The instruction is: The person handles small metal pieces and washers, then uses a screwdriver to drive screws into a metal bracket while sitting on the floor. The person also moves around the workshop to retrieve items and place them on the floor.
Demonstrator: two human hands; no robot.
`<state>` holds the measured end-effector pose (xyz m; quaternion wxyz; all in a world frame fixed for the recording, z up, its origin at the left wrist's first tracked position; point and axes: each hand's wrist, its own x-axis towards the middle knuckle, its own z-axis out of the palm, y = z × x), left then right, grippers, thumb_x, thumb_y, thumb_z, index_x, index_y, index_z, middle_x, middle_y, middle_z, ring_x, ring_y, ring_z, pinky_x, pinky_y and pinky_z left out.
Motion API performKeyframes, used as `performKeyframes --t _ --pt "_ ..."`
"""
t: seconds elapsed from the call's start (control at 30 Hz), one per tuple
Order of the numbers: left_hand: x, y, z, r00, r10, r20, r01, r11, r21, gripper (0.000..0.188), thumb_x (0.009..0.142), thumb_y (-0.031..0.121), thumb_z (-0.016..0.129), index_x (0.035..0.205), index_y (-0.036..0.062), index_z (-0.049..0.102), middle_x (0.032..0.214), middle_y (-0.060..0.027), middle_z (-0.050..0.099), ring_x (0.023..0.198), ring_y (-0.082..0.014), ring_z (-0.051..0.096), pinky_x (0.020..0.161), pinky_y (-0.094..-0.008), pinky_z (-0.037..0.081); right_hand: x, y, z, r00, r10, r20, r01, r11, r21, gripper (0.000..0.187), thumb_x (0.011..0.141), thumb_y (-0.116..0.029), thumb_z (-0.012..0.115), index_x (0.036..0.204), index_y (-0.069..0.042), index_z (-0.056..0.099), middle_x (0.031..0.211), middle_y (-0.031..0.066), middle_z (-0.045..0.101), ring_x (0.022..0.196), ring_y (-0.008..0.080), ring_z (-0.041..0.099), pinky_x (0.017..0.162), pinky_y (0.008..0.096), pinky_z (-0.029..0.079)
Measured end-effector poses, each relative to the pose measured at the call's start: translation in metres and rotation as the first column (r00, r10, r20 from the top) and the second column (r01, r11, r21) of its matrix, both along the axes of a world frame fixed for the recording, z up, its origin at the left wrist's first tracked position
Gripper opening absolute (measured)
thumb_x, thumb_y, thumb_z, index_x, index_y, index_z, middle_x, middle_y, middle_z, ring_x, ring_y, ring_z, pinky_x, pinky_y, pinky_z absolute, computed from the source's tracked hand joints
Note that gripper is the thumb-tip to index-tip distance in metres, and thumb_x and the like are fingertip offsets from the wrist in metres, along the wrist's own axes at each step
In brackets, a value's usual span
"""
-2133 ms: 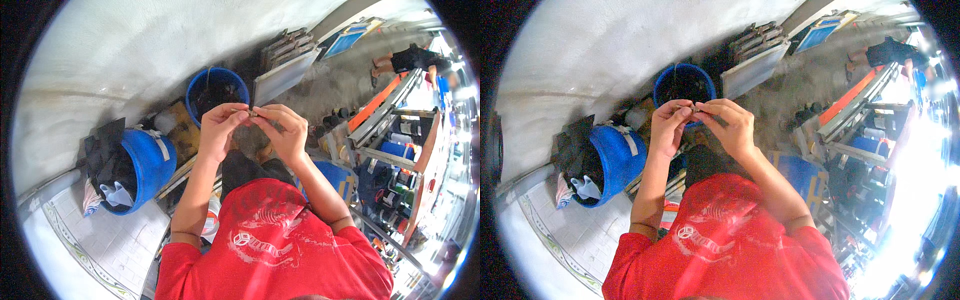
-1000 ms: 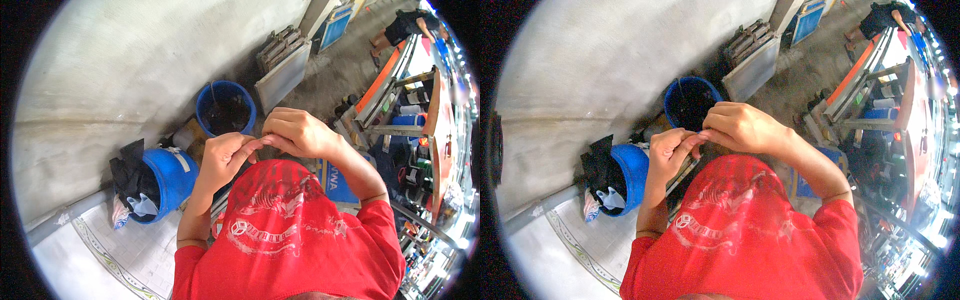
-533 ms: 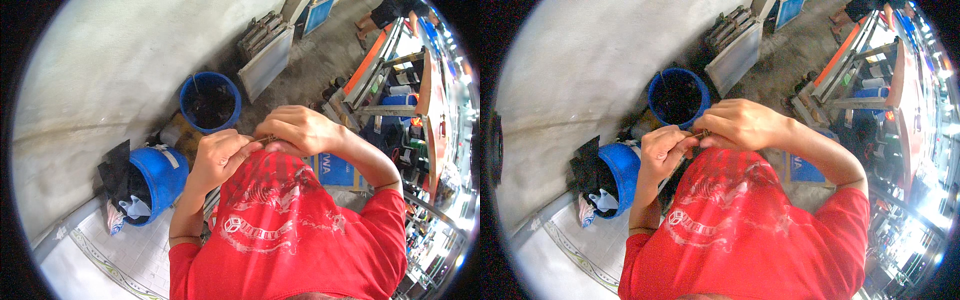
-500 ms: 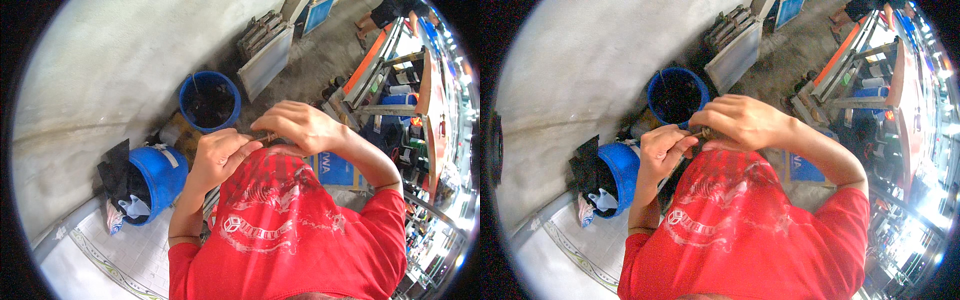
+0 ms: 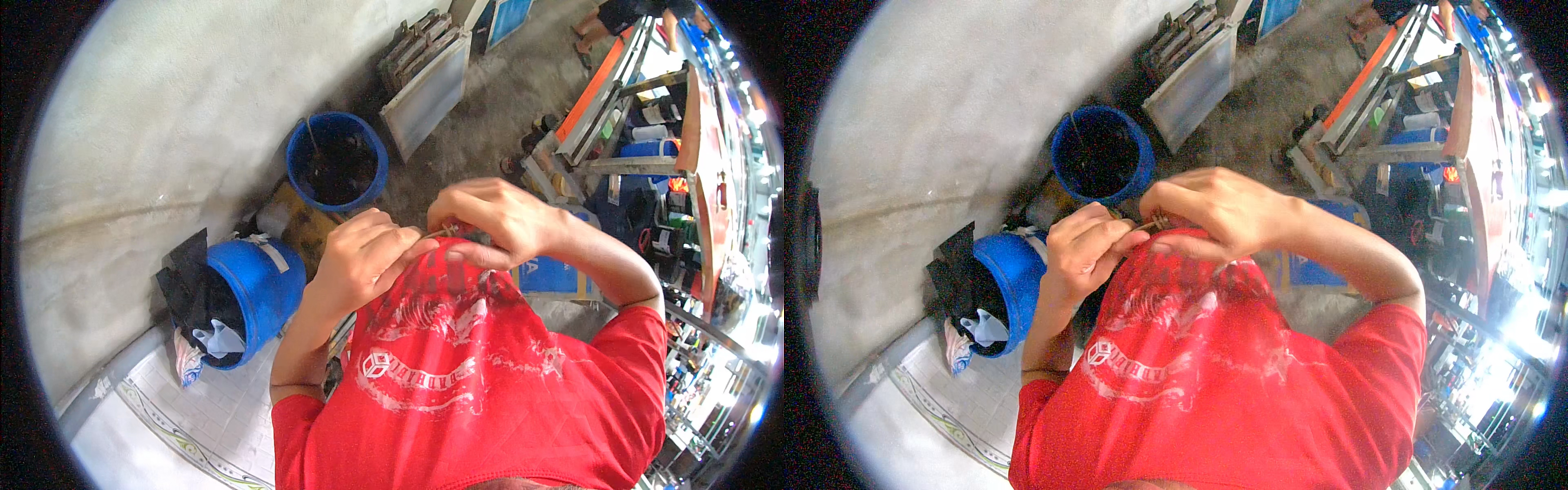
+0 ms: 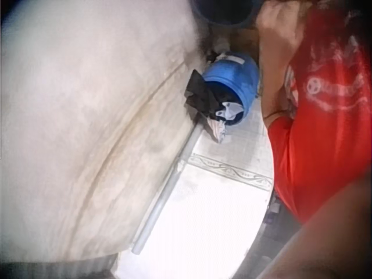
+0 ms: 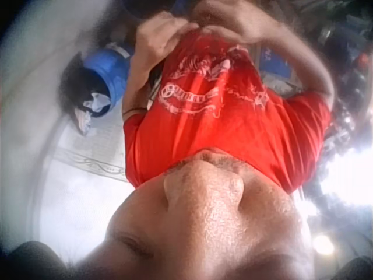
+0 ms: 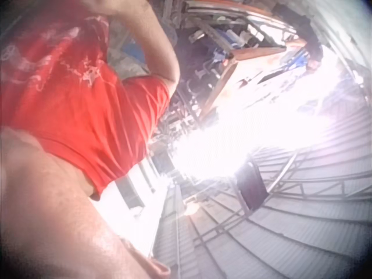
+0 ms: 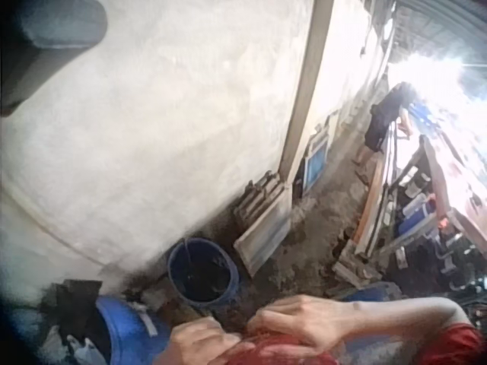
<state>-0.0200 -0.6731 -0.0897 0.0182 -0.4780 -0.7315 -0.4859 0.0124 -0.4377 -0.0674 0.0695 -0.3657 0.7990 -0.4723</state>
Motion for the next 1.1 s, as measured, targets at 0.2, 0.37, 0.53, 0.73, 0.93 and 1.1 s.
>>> performKeyframes --t 0.2,0.37,0.53,0.73,0.93,1.1 --pt "0.005 0.001 -0.005 1.000 -0.004 -0.007 0.004 1.000 0.009 0.016 0.075 0.006 0.075 0.084 0.0007 0.063 0.067 -0.0094 0.059 0.062 -0.0252 0.058 0.056 -0.0356 0.046 -0.001 0.001 -0.005 0.925 0.041 -0.378 0.018 0.989 0.150 0.023 0.088 -0.019 0.065 0.097 -0.002 0.053 0.084 0.0126 0.057 0.072 0.0295 0.059 0.065 0.0406 0.049" --pt "0.000 -0.002 0.000 0.982 -0.071 -0.176 0.060 0.996 -0.067 0.017 0.074 0.008 0.077 0.082 -0.0011 0.065 0.065 -0.0093 0.059 0.057 -0.0249 0.055 0.052 -0.0350 0.044 0.012 -0.007 0.005 0.899 -0.033 0.438 0.026 0.999 0.023 0.021 0.095 -0.017 0.057 0.088 0.002 0.053 0.074 0.0136 0.056 0.068 0.0307 0.058 0.062 0.0431 0.045" --pt "0.000 -0.009 -0.011 0.981 -0.058 -0.183 0.051 0.998 -0.040 0.016 0.075 0.007 0.073 0.084 0.0008 0.062 0.065 -0.0066 0.053 0.059 -0.0223 0.053 0.056 -0.0354 0.045 0.012 -0.002 -0.004 0.981 -0.091 -0.169 0.104 0.992 0.067 0.020 0.089 -0.015 0.064 0.100 -0.001 0.054 0.089 0.0129 0.059 0.081 0.0310 0.062 0.071 0.0413 0.050" --pt "-0.001 -0.005 -0.004 0.966 -0.070 -0.247 0.066 0.997 -0.027 0.015 0.076 0.010 0.071 0.085 0.0015 0.062 0.066 -0.0060 0.054 0.062 -0.0204 0.054 0.058 -0.0345 0.045 0.015 -0.010 -0.012 0.977 -0.082 -0.199 0.095 0.994 0.059 0.016 0.088 -0.014 0.060 0.094 -0.002 0.051 0.082 0.0122 0.056 0.072 0.0334 0.059 0.065 0.0416 0.048" --pt "-0.004 -0.008 -0.004 0.947 -0.101 -0.304 0.086 0.994 -0.061 0.017 0.072 0.007 0.074 0.083 0.0003 0.063 0.068 -0.0071 0.058 0.062 -0.0218 0.056 0.056 -0.0343 0.046 0.017 -0.016 0.014 0.416 -0.083 0.906 0.153 0.988 0.020 0.037 0.103 -0.032 0.042 0.085 -0.001 0.051 0.061 0.0130 0.052 0.063 0.0359 0.055 0.061 0.0422 0.043" --pt "-0.001 -0.012 -0.010 0.976 -0.089 -0.198 0.083 0.996 -0.037 0.018 0.071 0.005 0.076 0.083 -0.0006 0.064 0.070 -0.0083 0.061 0.062 -0.0231 0.058 0.055 -0.0352 0.046 0.019 -0.007 -0.002 0.964 -0.080 -0.254 0.133 0.970 0.203 0.034 0.081 -0.014 0.068 0.107 -0.004 0.048 0.099 0.0145 0.055 0.082 0.0336 0.060 0.068 0.0445 0.050"
